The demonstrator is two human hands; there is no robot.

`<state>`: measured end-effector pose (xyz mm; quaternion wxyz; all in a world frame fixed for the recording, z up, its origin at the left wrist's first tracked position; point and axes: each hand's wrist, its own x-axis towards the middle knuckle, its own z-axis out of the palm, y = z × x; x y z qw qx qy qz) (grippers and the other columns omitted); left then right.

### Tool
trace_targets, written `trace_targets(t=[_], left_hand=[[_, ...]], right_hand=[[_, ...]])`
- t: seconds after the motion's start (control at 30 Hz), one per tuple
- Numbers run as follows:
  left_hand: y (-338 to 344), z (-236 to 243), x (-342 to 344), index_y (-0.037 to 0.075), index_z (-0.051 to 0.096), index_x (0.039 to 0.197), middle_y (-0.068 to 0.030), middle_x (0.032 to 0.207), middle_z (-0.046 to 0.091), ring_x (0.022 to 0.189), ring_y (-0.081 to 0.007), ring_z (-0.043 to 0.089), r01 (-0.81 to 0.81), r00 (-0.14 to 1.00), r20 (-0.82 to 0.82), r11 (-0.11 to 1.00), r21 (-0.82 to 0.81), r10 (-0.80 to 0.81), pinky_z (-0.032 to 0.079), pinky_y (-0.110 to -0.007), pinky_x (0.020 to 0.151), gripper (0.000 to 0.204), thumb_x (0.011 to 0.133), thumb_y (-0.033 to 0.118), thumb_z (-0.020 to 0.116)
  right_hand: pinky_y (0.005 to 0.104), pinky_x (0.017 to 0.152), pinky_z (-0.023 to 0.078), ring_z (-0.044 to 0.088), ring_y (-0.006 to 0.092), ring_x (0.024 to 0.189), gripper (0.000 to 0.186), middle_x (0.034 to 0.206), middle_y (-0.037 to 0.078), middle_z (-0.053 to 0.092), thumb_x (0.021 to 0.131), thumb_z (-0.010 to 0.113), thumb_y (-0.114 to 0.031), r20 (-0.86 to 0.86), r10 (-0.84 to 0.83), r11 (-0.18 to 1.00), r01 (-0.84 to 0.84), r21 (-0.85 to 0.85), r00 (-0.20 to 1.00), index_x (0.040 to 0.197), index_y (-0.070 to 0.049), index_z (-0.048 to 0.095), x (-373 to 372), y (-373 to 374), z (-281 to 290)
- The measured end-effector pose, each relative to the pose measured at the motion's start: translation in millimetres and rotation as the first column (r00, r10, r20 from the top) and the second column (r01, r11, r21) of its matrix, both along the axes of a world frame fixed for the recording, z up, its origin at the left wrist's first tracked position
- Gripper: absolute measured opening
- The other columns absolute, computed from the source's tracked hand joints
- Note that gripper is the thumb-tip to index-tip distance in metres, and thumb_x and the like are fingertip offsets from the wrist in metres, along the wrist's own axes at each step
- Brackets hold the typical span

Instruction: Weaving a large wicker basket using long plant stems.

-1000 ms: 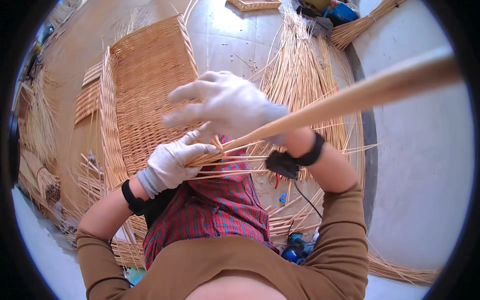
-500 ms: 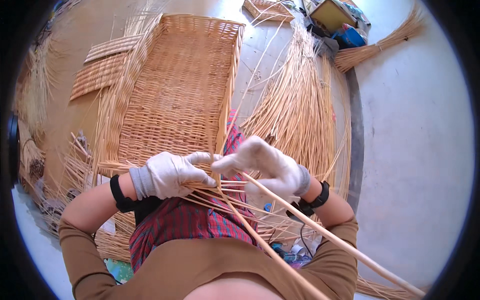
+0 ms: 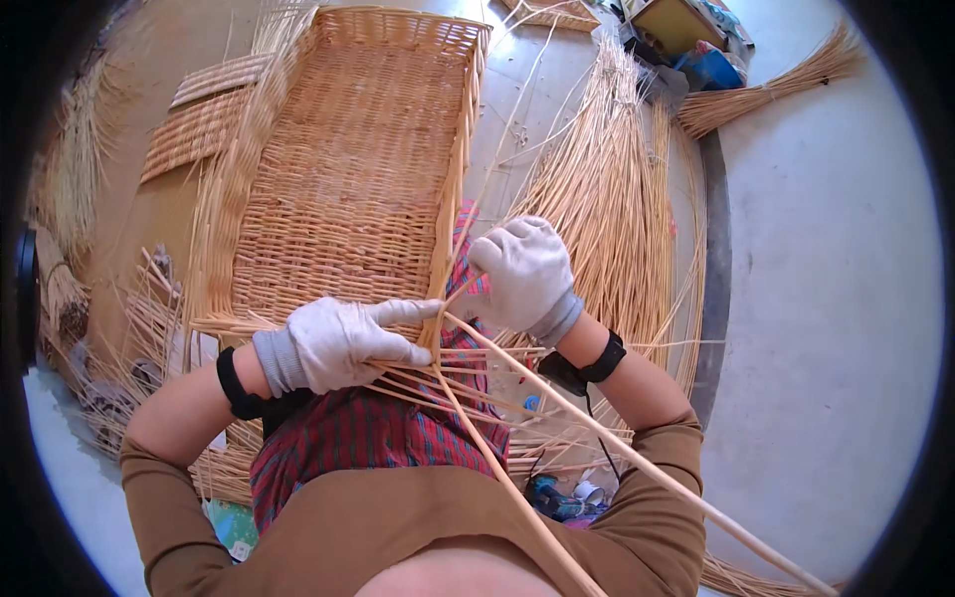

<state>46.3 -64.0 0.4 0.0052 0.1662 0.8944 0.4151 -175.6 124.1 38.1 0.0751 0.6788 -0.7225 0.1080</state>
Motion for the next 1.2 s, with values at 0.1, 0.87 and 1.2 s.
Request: trace_targets(t=[0.1,0.87,1.2], left_hand=[[-3.6,6.4,-1.7,0.031,0.072,0.126,-0.0060,0.158,0.048,0.088,-0.0300,0.074,-0.023,1.000,0.003,1.000,0.010,0.023,0.061,-0.038,0.070,0.054,0.078,0.007,0.070],[34.4,-2.9,7.5,0.018,0.073,0.107,0.0011,0.131,0.072,0.072,-0.0198,0.061,-0.284,0.938,-0.275,0.923,-0.261,0.211,0.053,-0.036,0.069,0.032,0.079,0.004,0.064],[61.5,1.8,-4.0,0.009,0.069,0.103,-0.0090,0.126,0.072,0.097,-0.0287,0.069,-0.375,0.899,-0.259,0.926,-0.044,0.352,0.054,-0.039,0.087,0.033,0.074,0.013,0.084]], right_hand=[[0.0382,0.076,0.055,0.067,0.0248,0.079,0.046,0.084,0.003,0.068,0.062,0.092,-0.040,0.319,-0.104,0.995,0.099,0.033,0.942,0.092,-0.014,0.068,-10.1,14.0,-19.4],[0.0415,0.068,0.055,0.066,0.0267,0.066,0.039,0.075,0.007,0.066,0.081,0.084,-0.038,-0.130,-0.186,0.902,0.116,-0.415,0.974,0.104,-0.008,0.072,12.5,-8.9,-8.4],[0.0197,0.050,0.041,0.055,0.0063,0.053,0.064,0.062,0.000,0.061,0.107,0.046,-0.056,0.923,-0.298,0.740,0.553,0.383,-0.242,0.088,-0.001,0.074,88.7,119.3,-58.3]])
